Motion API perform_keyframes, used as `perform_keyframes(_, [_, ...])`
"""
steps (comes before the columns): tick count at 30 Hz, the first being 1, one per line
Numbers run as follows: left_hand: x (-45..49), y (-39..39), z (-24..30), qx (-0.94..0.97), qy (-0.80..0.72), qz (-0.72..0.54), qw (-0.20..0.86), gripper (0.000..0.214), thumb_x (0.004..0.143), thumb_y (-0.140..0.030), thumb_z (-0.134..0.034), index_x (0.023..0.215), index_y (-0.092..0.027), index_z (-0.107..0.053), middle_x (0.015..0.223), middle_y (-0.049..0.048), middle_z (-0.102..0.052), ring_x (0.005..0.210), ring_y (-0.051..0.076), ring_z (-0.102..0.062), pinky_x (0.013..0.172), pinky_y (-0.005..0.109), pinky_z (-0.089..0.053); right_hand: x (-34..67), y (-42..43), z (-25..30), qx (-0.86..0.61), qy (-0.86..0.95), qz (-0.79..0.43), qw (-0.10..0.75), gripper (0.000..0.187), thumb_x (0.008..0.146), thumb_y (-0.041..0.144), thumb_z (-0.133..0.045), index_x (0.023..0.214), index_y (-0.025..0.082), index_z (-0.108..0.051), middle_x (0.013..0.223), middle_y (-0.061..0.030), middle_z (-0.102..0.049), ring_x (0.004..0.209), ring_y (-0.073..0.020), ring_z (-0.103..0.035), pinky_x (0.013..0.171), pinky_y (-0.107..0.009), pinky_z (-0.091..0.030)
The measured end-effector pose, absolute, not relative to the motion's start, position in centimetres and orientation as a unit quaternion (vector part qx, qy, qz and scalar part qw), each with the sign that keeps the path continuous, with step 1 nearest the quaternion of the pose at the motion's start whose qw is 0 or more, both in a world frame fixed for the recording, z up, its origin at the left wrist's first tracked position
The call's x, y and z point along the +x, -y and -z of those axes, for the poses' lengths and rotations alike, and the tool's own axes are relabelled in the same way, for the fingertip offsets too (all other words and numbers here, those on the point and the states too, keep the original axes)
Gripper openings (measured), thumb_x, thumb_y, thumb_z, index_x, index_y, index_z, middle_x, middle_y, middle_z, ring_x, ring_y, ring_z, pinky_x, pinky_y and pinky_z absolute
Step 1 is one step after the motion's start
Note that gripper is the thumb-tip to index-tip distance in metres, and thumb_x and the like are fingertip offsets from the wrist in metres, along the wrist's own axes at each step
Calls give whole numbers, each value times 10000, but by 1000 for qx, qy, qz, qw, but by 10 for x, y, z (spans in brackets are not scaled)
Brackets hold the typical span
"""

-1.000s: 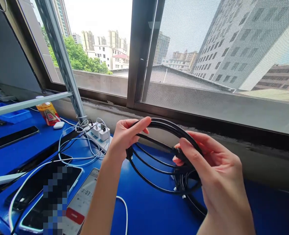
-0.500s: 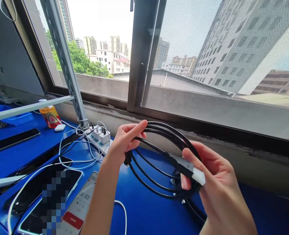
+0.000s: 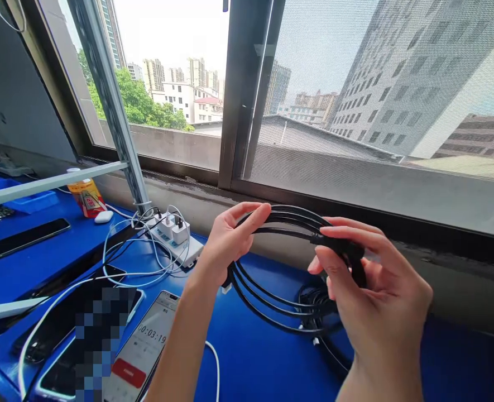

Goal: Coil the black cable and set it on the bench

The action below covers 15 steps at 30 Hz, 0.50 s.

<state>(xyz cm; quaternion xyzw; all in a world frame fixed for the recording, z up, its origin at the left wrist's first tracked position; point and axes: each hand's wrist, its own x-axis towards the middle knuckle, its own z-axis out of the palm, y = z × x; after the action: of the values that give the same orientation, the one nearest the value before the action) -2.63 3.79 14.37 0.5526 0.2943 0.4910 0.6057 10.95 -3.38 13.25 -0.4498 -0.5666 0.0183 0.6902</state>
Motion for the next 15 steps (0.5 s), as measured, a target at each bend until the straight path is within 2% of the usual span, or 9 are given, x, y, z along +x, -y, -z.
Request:
perform_keyframes(2, [-24, -37, -143, 573, -278, -465, 615, 442, 770, -567, -621, 949, -164, -581, 370, -125, -310, 355, 38, -223, 394, 162, -206, 112, 32, -131, -456, 530, -22, 715, 82, 777, 243, -733, 849, 240, -693, 895, 3, -672, 447, -44, -531, 327, -152, -351])
perform_keyframes(4, [-26, -36, -143, 597, -274, -425, 623, 439, 799, -564, -590, 986, -167, -560, 383, -116, -348, 381, 56, -337, 442, 162, -304, 114, 30, -131, -465, 492, -33, 735, 122, 756, 265, -752, 840, 221, -676, 839, 1, -677, 422, -43, -521, 328, -155, -333])
perform_keyframes(8, [-35, -39, -141, 661, -269, -337, 615, 321, 804, -453, -636, 951, -175, -572, 469, -71, -476, 643, 138, -615, 656, 213, -460, 116, 28, -134, -479, 400, -59, 779, 258, 703, 367, -790, 810, 201, -623, 763, -4, -677, 366, -49, -487, 291, -160, -275])
perform_keyframes(12, [-39, -45, -136, 711, -304, -294, 562, 178, 859, -364, -560, 894, -190, -567, 775, 8, -656, 857, 162, -633, 743, 236, -472, 116, 23, -133, -484, 338, -59, 805, 349, 650, 411, -814, 824, 193, -602, 721, 1, -664, 342, -48, -467, 272, -150, -278])
perform_keyframes(14, [-36, -48, -132, 713, -355, -277, 538, 168, 897, -353, -494, 857, -192, -524, 866, 29, -678, 839, 154, -630, 713, 236, -477, 117, 19, -131, -490, 331, -72, 803, 369, 630, 419, -817, 824, 188, -604, 707, 5, -658, 351, -48, -481, 279, -142, -293])
perform_keyframes(15, [-34, -49, -130, 710, -383, -264, 529, 173, 914, -343, -457, 835, -195, -494, 834, 29, -682, 790, 148, -630, 681, 235, -478, 118, 18, -130, -496, 331, -83, 799, 378, 616, 422, -818, 824, 186, -608, 696, 7, -655, 360, -54, -494, 282, -140, -301])
